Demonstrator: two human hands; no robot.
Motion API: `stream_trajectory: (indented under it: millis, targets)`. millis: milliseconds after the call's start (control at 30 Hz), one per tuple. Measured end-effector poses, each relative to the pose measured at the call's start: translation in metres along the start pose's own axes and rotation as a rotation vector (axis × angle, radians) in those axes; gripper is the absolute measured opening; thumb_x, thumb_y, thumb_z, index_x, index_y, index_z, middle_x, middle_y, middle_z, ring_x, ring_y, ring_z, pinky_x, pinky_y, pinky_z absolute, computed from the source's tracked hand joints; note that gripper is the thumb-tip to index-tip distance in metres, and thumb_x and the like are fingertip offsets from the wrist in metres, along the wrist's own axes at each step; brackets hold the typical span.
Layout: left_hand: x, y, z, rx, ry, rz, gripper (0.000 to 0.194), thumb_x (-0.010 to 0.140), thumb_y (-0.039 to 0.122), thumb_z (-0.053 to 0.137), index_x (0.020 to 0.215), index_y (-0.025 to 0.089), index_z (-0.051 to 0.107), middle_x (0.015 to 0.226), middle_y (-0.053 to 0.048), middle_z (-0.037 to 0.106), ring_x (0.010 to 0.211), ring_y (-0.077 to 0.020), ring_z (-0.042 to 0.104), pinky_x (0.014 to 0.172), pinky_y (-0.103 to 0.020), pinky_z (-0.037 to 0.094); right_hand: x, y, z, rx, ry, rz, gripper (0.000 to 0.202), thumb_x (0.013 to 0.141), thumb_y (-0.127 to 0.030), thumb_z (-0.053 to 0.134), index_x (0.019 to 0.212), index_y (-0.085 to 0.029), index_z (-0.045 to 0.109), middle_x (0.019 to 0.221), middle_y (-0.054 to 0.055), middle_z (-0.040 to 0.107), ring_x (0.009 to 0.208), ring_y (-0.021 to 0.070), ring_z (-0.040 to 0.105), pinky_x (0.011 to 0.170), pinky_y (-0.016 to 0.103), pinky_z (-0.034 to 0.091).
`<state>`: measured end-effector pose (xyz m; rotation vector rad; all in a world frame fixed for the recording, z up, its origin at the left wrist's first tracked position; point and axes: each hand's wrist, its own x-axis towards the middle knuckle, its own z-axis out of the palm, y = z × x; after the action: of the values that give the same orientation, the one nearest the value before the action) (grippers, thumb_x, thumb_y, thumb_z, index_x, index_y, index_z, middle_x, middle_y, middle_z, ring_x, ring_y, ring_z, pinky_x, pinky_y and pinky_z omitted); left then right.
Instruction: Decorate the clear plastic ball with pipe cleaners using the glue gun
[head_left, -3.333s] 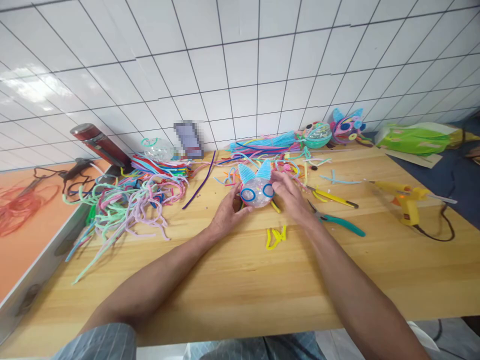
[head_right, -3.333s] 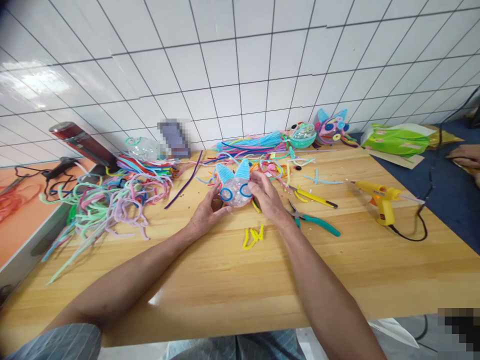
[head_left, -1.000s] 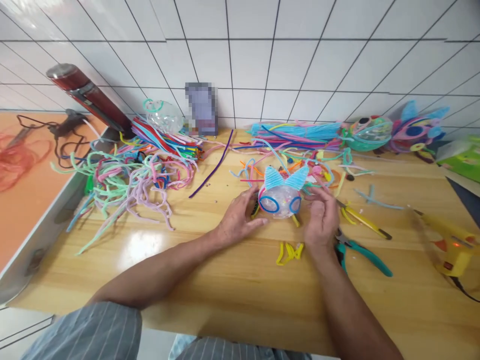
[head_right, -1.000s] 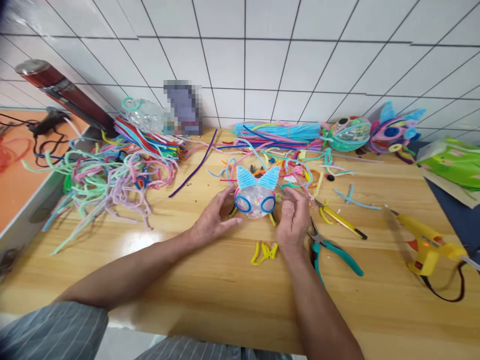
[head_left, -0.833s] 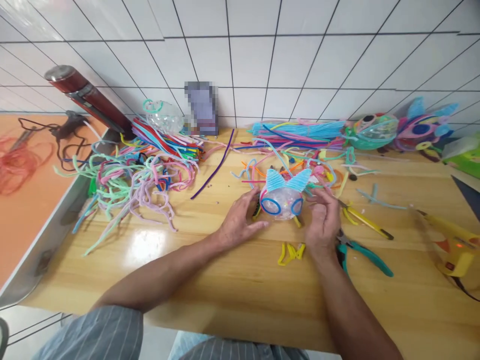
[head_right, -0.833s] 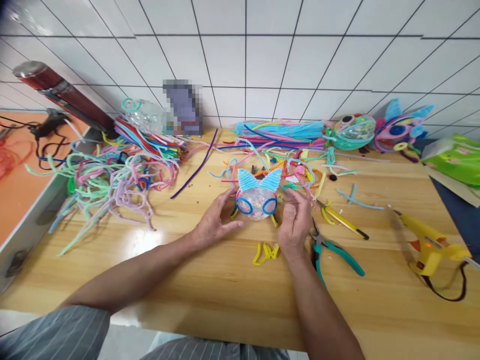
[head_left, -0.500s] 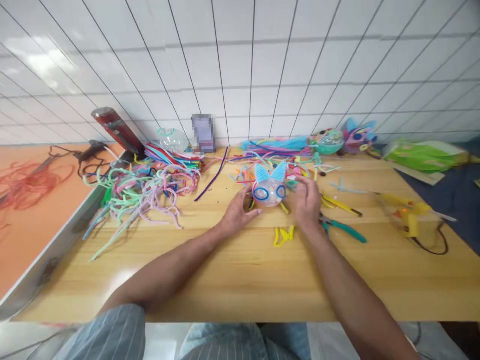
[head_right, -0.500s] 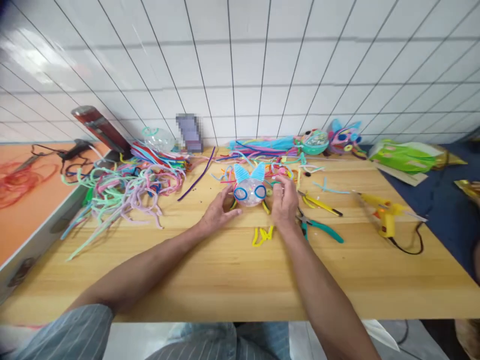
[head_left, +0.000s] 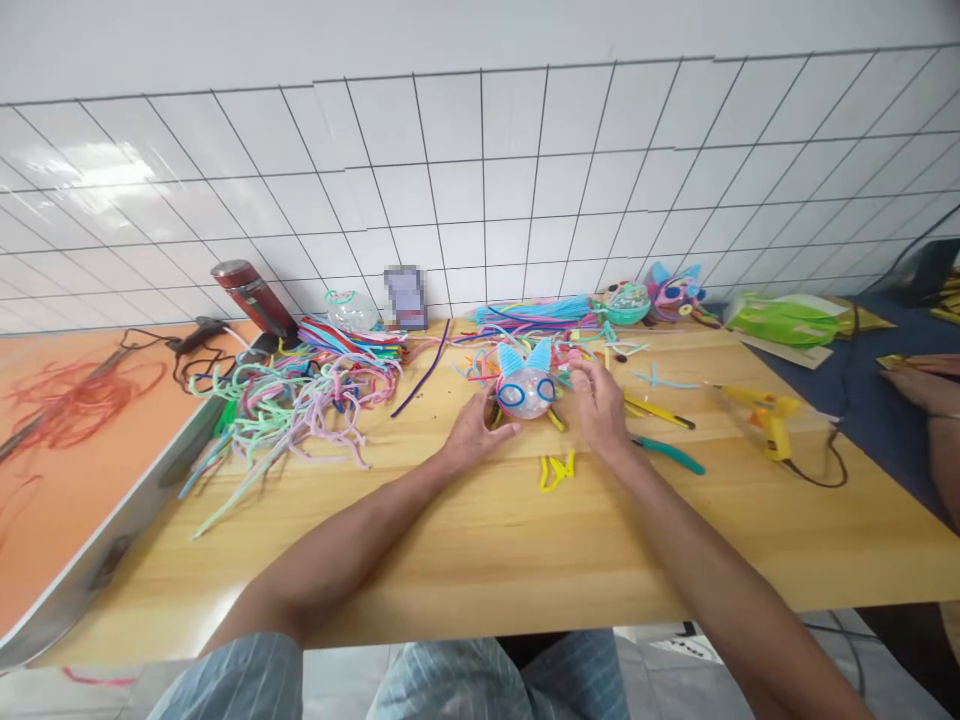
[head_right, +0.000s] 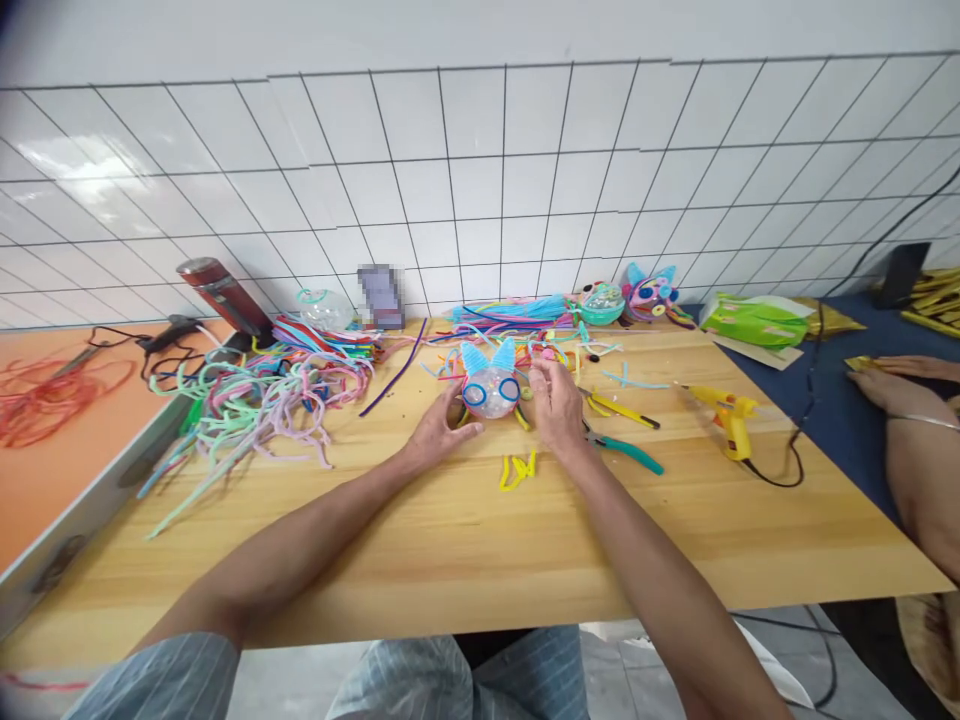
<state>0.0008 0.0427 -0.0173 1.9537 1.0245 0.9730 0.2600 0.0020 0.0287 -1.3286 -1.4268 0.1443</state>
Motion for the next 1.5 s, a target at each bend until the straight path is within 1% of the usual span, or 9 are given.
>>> stream_trajectory:
  millis: [233,400,567,700,767,900,1000,1233,1500]
  targets:
    - [-0.004,0.000,-0.003,0.018,-0.012,-0.037,0.100,0.086,0.053,0.096,0.170,0.021,0.051,0.169,-0.020,0.065,0.157,-0.0409,0.063,0.136,-0.060,0.048,-0.026,0.016,0.005,0.029,-0.042,0.038,0.046,0.115,-0.063,0.052,0.136,-0.027,0.072,0.133,0.014,0.081,0.118,0.0325,0.078,0.098,0.052,0.067]
    - [-0.006,-0.003,-0.004,0.033,0.001,-0.057,0.098,0.088,0.057,0.094,0.169,0.023,0.052,0.169,-0.019,0.065,0.157,-0.0405,0.063,0.136,-0.060,0.047,-0.034,0.013,0.004,0.080,-0.145,0.060,0.047,0.113,-0.058,0.061,0.148,-0.027,0.065,0.143,0.016,0.076,0.129,0.0338,0.076,0.107,0.055,0.067]
    - [-0.007,-0.002,-0.005,0.008,-0.005,-0.055,0.096,0.089,0.055,0.094,0.169,0.023,0.052,0.168,-0.019,0.065,0.153,-0.0392,0.065,0.135,-0.059,0.047,-0.039,0.015,0.016,0.184,-0.232,0.063,0.071,0.101,-0.056,0.079,0.161,-0.027,0.054,0.159,0.019,0.067,0.145,0.0362,0.069,0.119,0.059,0.062]
    - [-0.006,-0.003,-0.005,-0.046,-0.008,-0.039,0.100,0.089,0.053,0.094,0.171,0.022,0.048,0.163,-0.022,0.066,0.142,-0.0370,0.072,0.130,-0.060,0.052,-0.040,0.017,0.023,0.191,-0.278,0.063,0.087,0.092,-0.052,0.087,0.167,-0.027,0.050,0.168,0.020,0.061,0.154,0.0388,0.062,0.127,0.063,0.056]
    - [-0.004,-0.005,-0.005,-0.048,-0.011,-0.038,0.102,0.086,0.052,0.097,0.170,0.022,0.048,0.163,-0.023,0.065,0.139,-0.0374,0.073,0.128,-0.061,0.054,-0.040,0.018,0.024,0.187,-0.286,0.062,0.090,0.090,-0.049,0.088,0.168,-0.027,0.049,0.169,0.019,0.059,0.156,0.0391,0.061,0.129,0.063,0.055]
    - [0.000,-0.009,-0.002,-0.038,-0.008,-0.038,0.110,0.079,0.053,0.103,0.170,0.023,0.049,0.166,-0.022,0.062,0.150,-0.0406,0.066,0.133,-0.062,0.049,-0.039,0.021,0.023,0.185,-0.297,0.074,0.092,0.089,-0.046,0.089,0.170,-0.028,0.048,0.170,0.018,0.059,0.156,0.0388,0.062,0.130,0.064,0.055]
    - [0.003,-0.012,0.000,-0.070,-0.012,-0.034,0.113,0.079,0.055,0.103,0.172,0.023,0.046,0.165,-0.022,0.063,0.149,-0.0392,0.066,0.133,-0.062,0.048,-0.040,0.024,0.024,0.179,-0.310,0.091,0.090,0.088,-0.045,0.089,0.168,-0.028,0.051,0.169,0.018,0.060,0.155,0.0394,0.062,0.130,0.065,0.054]
    - [0.006,-0.009,0.004,-0.043,-0.002,-0.020,0.118,0.078,0.061,0.103,0.172,0.023,0.044,0.172,-0.023,0.057,0.161,-0.0425,0.057,0.137,-0.062,0.045,-0.042,0.024,0.027,0.185,-0.288,0.128,0.087,0.088,-0.051,0.090,0.164,-0.025,0.055,0.162,0.019,0.067,0.147,0.0384,0.069,0.122,0.062,0.061]
    - [0.008,-0.010,0.006,-0.028,0.014,0.000,0.103,0.086,0.064,0.097,0.170,0.026,0.051,0.169,-0.020,0.062,0.160,-0.0420,0.059,0.138,-0.063,0.045,-0.044,0.020,0.022,0.135,-0.290,0.129,0.084,0.090,-0.054,0.090,0.162,-0.024,0.057,0.160,0.019,0.069,0.146,0.0380,0.070,0.122,0.059,0.063]
